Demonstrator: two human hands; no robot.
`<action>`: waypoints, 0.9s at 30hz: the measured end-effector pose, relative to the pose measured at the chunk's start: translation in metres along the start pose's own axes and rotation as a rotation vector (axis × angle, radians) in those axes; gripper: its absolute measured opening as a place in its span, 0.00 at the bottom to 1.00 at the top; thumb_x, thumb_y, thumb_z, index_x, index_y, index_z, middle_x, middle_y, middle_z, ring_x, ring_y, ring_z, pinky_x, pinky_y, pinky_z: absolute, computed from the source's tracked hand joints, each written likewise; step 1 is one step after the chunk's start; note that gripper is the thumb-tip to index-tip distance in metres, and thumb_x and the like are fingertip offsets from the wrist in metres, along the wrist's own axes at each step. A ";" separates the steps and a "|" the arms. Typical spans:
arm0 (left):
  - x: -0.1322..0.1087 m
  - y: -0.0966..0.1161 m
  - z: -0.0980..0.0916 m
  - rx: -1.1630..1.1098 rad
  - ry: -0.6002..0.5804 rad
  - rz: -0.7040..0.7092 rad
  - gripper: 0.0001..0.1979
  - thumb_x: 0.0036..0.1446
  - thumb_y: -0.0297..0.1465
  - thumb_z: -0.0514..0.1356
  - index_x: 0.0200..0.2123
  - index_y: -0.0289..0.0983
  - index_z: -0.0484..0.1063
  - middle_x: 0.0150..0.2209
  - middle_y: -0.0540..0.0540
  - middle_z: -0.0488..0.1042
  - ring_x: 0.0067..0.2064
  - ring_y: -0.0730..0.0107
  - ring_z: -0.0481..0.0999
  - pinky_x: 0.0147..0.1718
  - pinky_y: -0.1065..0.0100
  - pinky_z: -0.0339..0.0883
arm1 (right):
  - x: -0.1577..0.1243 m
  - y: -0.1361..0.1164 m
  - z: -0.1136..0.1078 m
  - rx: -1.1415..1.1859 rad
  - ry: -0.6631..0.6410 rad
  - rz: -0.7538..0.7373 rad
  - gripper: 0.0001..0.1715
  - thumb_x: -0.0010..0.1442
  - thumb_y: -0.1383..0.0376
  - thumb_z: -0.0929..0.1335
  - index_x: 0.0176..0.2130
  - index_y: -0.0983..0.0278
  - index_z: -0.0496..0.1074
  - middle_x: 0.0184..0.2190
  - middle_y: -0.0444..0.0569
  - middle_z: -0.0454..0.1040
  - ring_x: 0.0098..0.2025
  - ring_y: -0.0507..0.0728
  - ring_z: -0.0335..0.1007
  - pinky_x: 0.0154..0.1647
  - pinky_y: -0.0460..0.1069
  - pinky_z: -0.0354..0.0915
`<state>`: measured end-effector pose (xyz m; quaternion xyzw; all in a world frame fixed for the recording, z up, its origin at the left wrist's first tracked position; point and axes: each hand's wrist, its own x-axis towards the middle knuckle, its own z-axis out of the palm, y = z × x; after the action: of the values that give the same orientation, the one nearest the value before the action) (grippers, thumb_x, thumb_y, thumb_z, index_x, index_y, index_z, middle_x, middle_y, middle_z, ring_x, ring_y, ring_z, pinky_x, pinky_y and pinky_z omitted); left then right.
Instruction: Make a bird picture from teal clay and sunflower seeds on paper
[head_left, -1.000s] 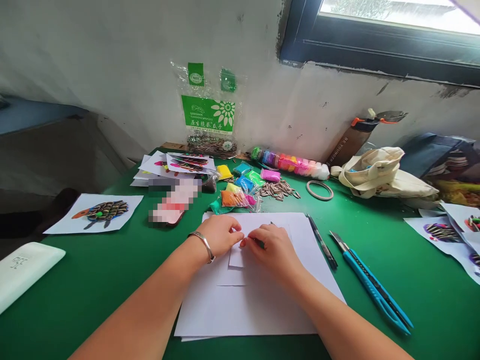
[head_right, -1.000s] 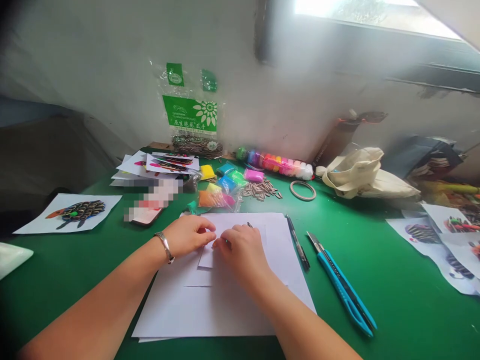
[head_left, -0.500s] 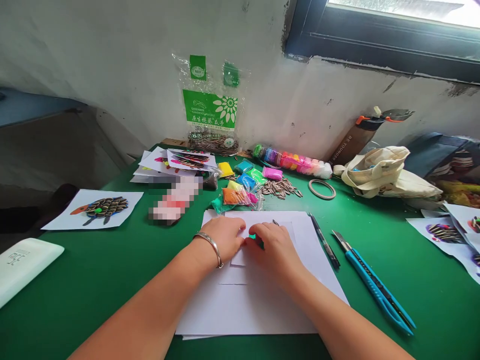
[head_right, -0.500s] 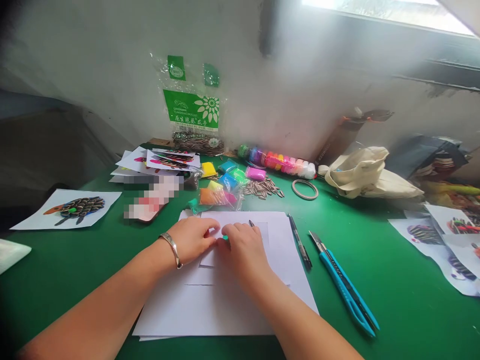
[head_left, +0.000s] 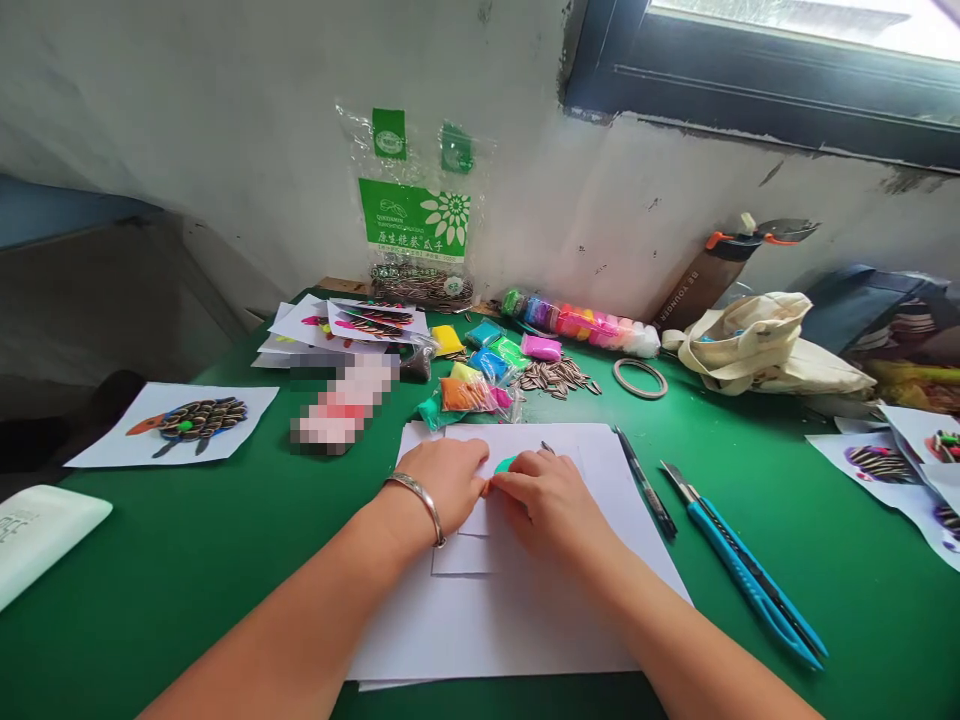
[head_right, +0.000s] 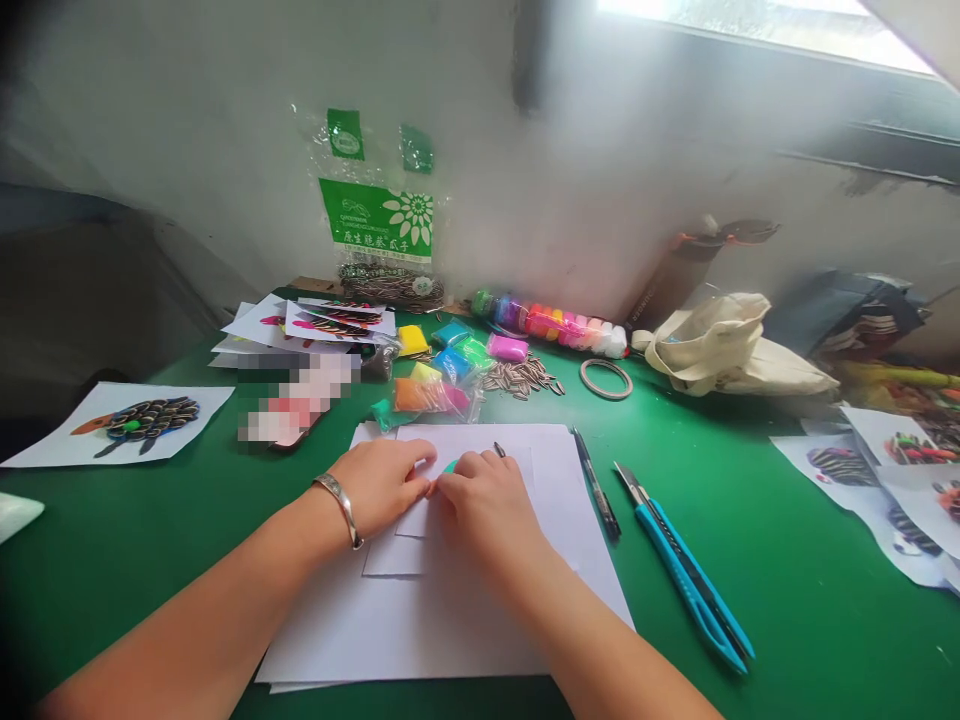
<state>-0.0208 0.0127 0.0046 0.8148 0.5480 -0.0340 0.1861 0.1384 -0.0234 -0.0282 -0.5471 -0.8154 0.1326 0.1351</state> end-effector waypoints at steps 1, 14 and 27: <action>0.000 0.000 0.000 0.002 0.000 0.001 0.08 0.55 0.35 0.54 0.36 0.43 0.71 0.33 0.45 0.77 0.36 0.57 0.75 0.27 0.66 0.60 | 0.001 0.000 0.001 -0.001 -0.012 -0.003 0.13 0.57 0.72 0.65 0.32 0.58 0.77 0.31 0.48 0.72 0.36 0.54 0.64 0.34 0.49 0.49; 0.000 -0.002 0.000 -0.016 -0.007 0.007 0.08 0.56 0.35 0.54 0.37 0.43 0.71 0.32 0.45 0.77 0.35 0.58 0.75 0.26 0.67 0.59 | 0.000 0.008 0.002 -0.019 0.013 -0.036 0.15 0.56 0.73 0.65 0.34 0.55 0.78 0.30 0.46 0.71 0.34 0.54 0.62 0.33 0.49 0.48; 0.001 0.000 0.000 -0.016 -0.014 -0.012 0.11 0.56 0.40 0.54 0.39 0.43 0.71 0.34 0.45 0.77 0.36 0.57 0.75 0.28 0.66 0.61 | -0.003 -0.002 -0.014 -0.068 -0.030 -0.050 0.14 0.60 0.72 0.64 0.32 0.58 0.77 0.28 0.47 0.70 0.33 0.53 0.62 0.33 0.49 0.50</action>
<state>-0.0200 0.0138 0.0043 0.8096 0.5520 -0.0364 0.1962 0.1430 -0.0260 -0.0142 -0.5287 -0.8348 0.1093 0.1075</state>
